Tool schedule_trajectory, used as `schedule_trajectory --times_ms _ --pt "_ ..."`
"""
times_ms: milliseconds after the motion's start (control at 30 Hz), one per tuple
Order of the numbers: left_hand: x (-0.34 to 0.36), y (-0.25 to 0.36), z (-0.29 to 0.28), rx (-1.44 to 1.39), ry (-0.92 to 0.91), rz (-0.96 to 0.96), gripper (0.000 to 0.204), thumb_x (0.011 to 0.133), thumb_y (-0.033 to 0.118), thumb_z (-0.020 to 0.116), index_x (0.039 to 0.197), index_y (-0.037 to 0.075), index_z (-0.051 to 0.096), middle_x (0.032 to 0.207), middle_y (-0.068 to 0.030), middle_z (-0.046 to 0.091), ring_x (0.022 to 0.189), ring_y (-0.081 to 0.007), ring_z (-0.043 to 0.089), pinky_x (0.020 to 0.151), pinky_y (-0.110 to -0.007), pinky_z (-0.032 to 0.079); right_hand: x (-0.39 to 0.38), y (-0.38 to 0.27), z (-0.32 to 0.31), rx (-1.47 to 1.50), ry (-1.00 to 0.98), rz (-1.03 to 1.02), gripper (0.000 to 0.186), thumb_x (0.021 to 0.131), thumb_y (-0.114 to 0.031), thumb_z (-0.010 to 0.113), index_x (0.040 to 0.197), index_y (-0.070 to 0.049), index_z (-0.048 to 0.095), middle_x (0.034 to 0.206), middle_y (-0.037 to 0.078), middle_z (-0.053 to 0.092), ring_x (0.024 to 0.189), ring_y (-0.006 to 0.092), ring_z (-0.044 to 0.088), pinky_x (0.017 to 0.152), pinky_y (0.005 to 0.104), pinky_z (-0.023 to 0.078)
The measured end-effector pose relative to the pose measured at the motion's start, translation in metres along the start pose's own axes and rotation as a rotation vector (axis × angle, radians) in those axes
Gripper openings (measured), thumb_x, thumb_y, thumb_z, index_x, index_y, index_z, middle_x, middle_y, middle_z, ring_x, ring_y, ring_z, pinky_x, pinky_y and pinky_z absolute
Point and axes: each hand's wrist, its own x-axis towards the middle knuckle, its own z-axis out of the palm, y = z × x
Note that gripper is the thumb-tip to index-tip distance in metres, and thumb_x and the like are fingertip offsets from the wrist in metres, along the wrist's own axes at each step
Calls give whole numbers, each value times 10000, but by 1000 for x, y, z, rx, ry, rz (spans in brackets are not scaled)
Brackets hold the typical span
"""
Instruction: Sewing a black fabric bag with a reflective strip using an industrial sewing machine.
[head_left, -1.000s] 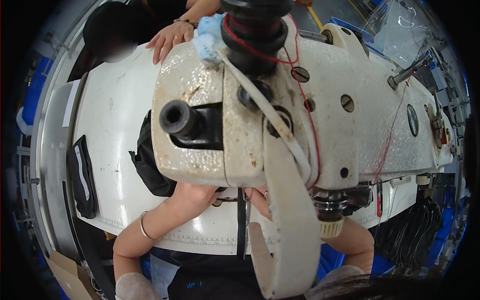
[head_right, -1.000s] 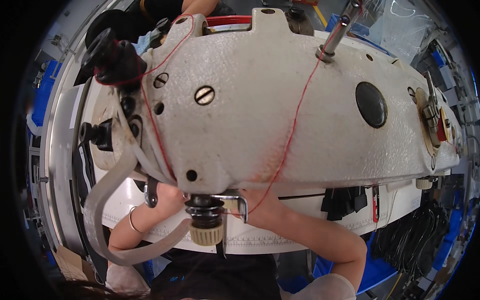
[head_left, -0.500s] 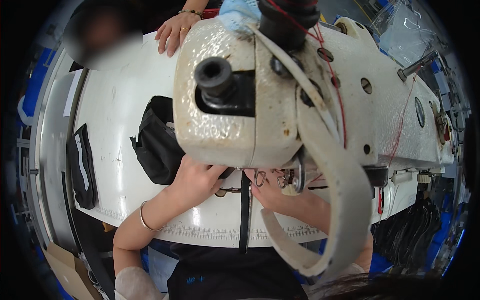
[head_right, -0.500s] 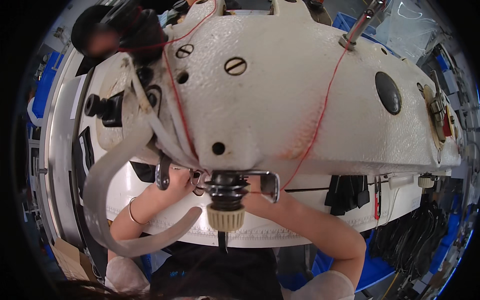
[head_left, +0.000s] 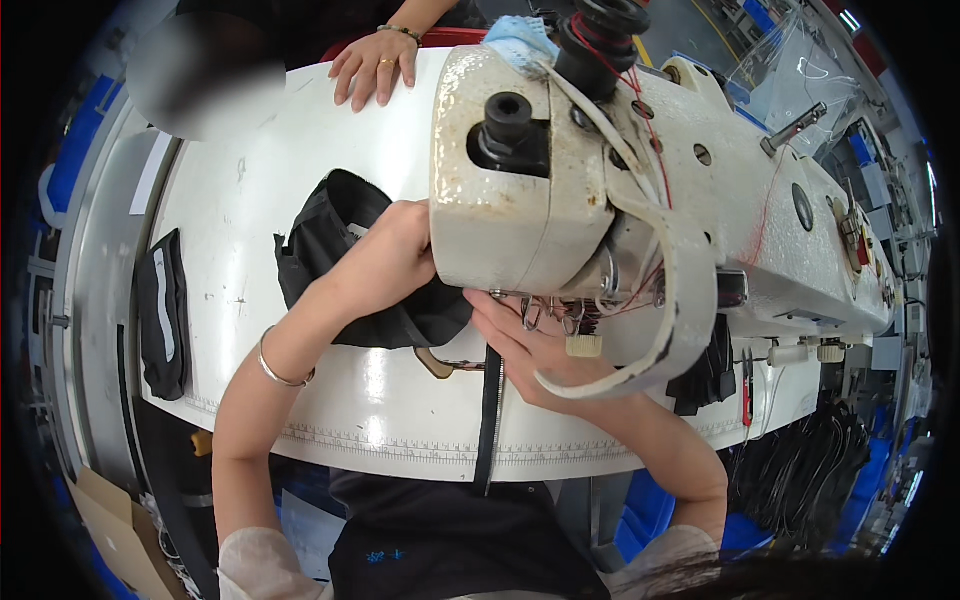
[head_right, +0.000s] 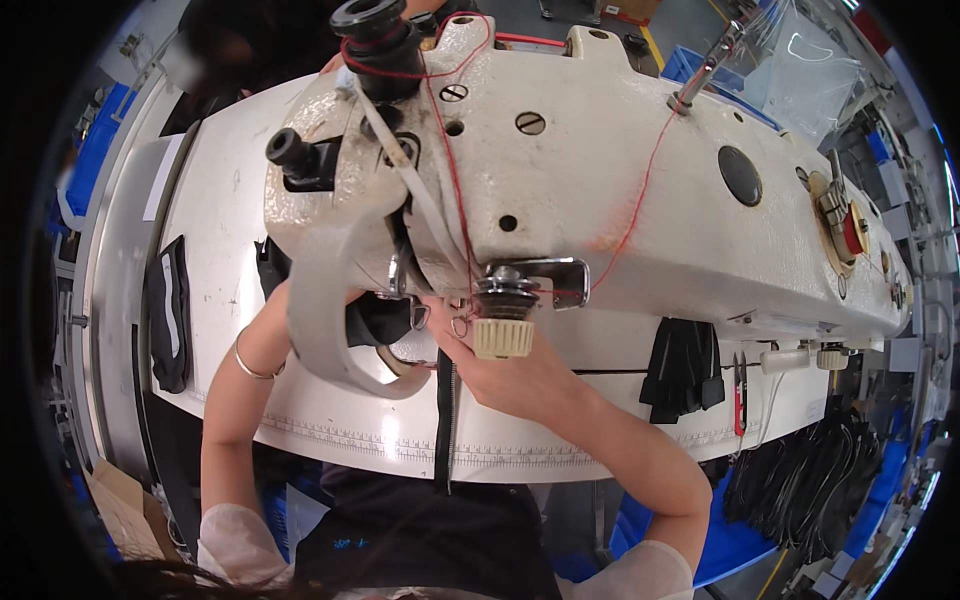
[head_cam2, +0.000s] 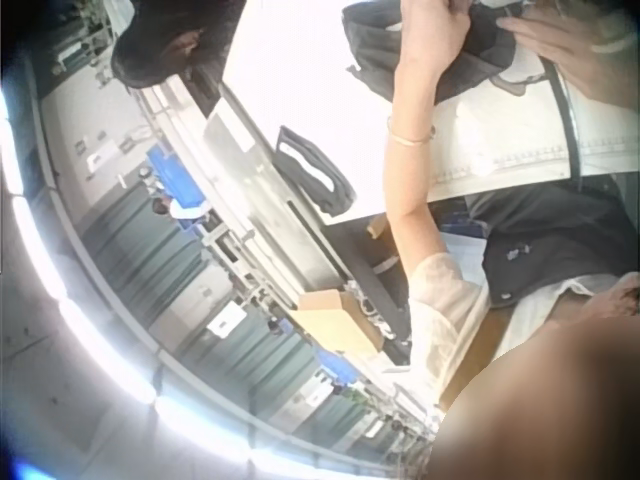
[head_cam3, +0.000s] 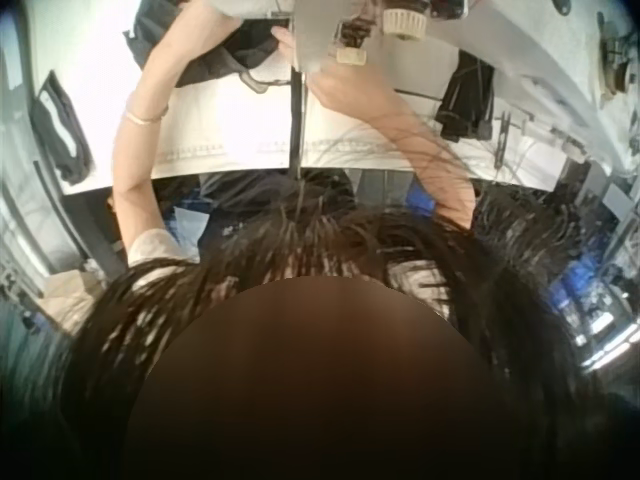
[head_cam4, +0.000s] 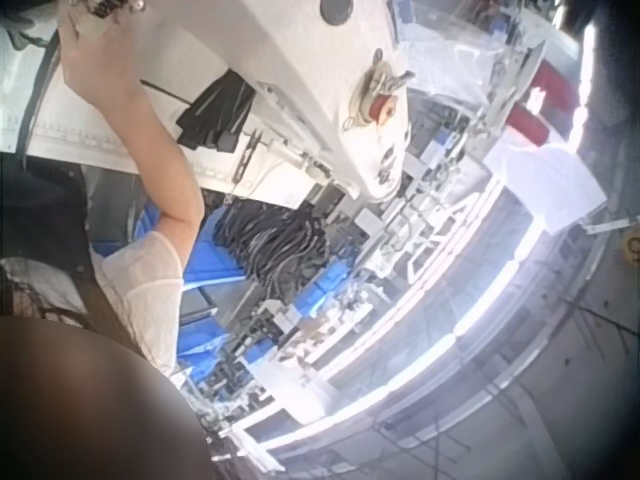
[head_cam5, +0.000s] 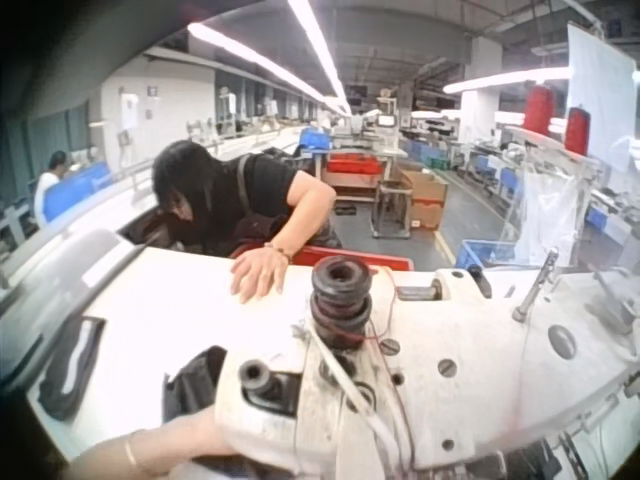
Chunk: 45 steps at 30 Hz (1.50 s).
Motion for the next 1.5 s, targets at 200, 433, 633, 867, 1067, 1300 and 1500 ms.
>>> schedule_trajectory --times_ms 200,433,633,867,1067,1300,1500 --pt "0 -1 -9 -33 -172 20 339 693 -99 557 1025 -37 581 1003 -225 615 955 -406 563 829 -372 473 4 4 4 17 57 -63 383 720 -70 580 1089 26 616 1354 117 467 1133 269 529 1010 412 362" --pt "8 -25 2 -75 -98 175 446 763 8 645 1194 -8 530 1194 -183 567 1102 -313 535 969 -351 405 7 3 -5 21 58 12 436 718 -150 592 1120 16 571 1103 70 578 1057 218 539 881 365 450" --pt "21 -35 -3 -89 -172 62 448 796 63 642 1221 -8 522 1217 -183 559 1097 -267 534 971 -330 402 3 3 3 107 151 41 243 701 -184 602 893 -37 625 992 94 606 999 230 557 844 409 453" --pt "33 -22 -17 -24 -410 -255 283 779 106 625 1013 -53 627 829 -160 636 721 -202 546 706 -303 447 -7 0 14 -39 -123 103 484 701 -81 618 1168 25 547 1272 155 508 1078 275 547 844 410 457" --pt "33 -34 -13 -182 -433 -158 242 773 89 608 969 -46 650 807 -111 634 703 -180 539 692 -298 442 -2 7 21 291 -21 120 495 692 -7 577 1179 46 507 1383 96 425 1266 260 429 948 407 404" --pt "32 -37 -12 -155 -412 -189 243 779 74 602 985 -47 644 821 -114 634 736 -186 555 722 -294 447 4 0 5 289 -56 108 507 685 14 563 1186 52 499 1404 115 394 1277 273 416 957 393 393" --pt "29 -28 -18 -182 -430 -207 230 784 67 613 983 -43 646 840 -135 643 751 -211 573 749 -302 453 2 -1 15 184 -101 113 514 681 29 554 1191 53 493 1418 131 374 1276 283 420 957 381 394"
